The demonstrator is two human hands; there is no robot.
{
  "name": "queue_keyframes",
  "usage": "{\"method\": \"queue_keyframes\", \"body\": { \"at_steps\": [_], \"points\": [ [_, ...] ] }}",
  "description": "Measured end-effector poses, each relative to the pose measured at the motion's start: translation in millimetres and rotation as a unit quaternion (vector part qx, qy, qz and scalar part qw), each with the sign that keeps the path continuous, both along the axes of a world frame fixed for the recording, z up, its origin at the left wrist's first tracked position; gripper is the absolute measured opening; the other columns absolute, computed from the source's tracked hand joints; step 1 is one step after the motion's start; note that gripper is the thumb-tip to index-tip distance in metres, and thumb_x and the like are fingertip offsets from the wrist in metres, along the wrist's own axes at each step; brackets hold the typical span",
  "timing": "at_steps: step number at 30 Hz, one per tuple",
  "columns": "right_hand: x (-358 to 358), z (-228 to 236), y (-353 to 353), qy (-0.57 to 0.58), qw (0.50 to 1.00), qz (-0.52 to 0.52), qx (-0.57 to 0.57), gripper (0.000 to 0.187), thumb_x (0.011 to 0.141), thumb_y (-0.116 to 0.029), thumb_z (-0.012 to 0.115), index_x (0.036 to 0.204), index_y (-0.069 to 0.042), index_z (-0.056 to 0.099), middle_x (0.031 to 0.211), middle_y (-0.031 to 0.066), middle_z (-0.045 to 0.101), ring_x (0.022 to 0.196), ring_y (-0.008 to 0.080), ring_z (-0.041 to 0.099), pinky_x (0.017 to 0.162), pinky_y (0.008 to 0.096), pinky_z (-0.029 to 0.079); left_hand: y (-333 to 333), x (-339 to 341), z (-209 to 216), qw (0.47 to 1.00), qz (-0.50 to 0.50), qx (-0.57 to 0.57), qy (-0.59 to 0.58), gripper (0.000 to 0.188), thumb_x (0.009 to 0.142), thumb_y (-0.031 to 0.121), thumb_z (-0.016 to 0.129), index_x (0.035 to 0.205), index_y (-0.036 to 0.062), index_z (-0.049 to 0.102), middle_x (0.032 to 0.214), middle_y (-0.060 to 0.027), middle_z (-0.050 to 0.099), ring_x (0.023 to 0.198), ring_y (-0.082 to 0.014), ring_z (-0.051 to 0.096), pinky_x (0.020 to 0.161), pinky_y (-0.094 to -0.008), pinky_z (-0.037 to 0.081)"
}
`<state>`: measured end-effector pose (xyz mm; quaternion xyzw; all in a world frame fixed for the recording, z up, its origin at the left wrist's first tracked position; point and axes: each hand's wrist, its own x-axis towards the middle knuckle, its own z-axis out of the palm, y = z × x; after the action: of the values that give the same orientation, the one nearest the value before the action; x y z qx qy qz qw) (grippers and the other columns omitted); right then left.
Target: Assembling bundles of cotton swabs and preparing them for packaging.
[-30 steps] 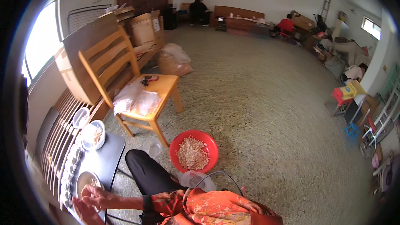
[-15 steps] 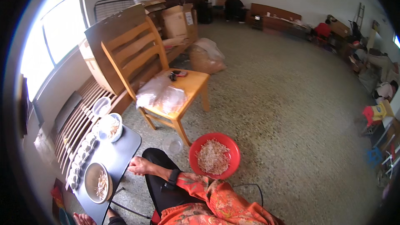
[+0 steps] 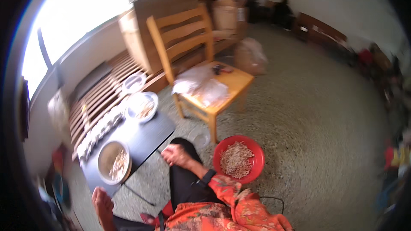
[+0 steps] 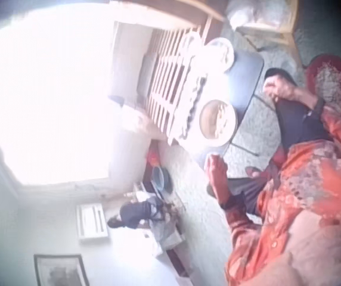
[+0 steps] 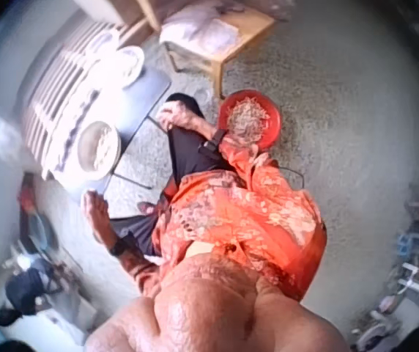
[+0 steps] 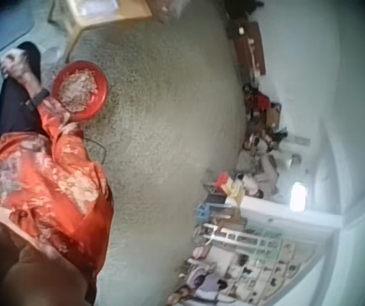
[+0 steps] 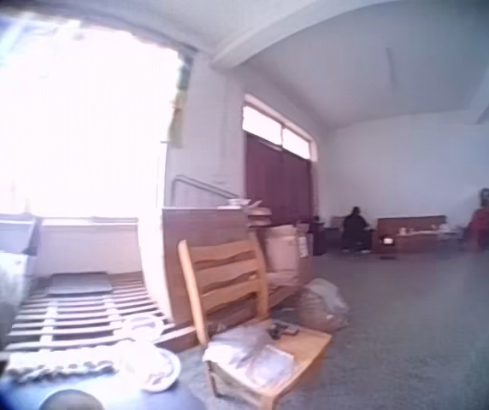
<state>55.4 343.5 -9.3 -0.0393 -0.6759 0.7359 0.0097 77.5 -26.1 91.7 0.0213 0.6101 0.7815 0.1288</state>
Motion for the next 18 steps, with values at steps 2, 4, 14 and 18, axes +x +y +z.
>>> {"method": "queue_keyframes", "body": {
  "at_steps": [2, 4, 14, 18],
  "points": [
    [5, 0, 9, -0.015, 0.997, -0.011, -0.079, 0.017, 0.088, -0.015, 0.056, 0.090, 0.001, 0.059, 0.072, 0.0040, 0.057, 0.056, 0.0078, 0.052, 0.048, 0.0222, 0.046, 1, -2, -11, 0.998, 0.006, -0.052, -0.043, 0.025, 0.094, 0.027, 0.047, 0.077, 0.0078, 0.050, 0.048, 0.0084, 0.031, 0.036, -0.0003, 0.024, 0.031, -0.0175, 0.018],
    [8, 6, 22, -0.032, 0.992, -0.005, -0.124, 0.015, 0.089, -0.013, 0.055, 0.094, 0.001, 0.057, 0.073, 0.0052, 0.056, 0.055, 0.0078, 0.049, 0.046, 0.0220, 0.044, -17, -3, -35, 0.995, -0.022, -0.065, -0.077, 0.026, 0.094, 0.025, 0.048, 0.077, 0.0051, 0.052, 0.049, 0.0080, 0.033, 0.037, -0.0009, 0.026, 0.033, -0.0179, 0.020],
    [9, 21, 15, -0.046, 0.997, -0.026, -0.056, 0.014, 0.085, -0.013, 0.062, 0.088, 0.000, 0.059, 0.071, 0.0042, 0.060, 0.051, 0.0063, 0.052, 0.045, 0.0197, 0.045, -100, 12, -75, 0.987, -0.033, 0.131, -0.086, 0.026, 0.092, 0.028, 0.051, 0.084, 0.0036, 0.055, 0.051, 0.0059, 0.032, 0.041, -0.0034, 0.028, 0.037, -0.0188, 0.024],
    [11, 3, 13, -0.026, 0.998, -0.034, -0.052, 0.013, 0.085, -0.013, 0.061, 0.087, 0.000, 0.058, 0.069, 0.0056, 0.060, 0.050, 0.0071, 0.052, 0.044, 0.0208, 0.046, -101, 28, -97, 0.971, -0.002, 0.232, -0.063, 0.025, 0.093, 0.026, 0.050, 0.087, 0.0025, 0.055, 0.057, 0.0037, 0.034, 0.046, -0.0048, 0.030, 0.040, -0.0197, 0.027]
  ]
}}
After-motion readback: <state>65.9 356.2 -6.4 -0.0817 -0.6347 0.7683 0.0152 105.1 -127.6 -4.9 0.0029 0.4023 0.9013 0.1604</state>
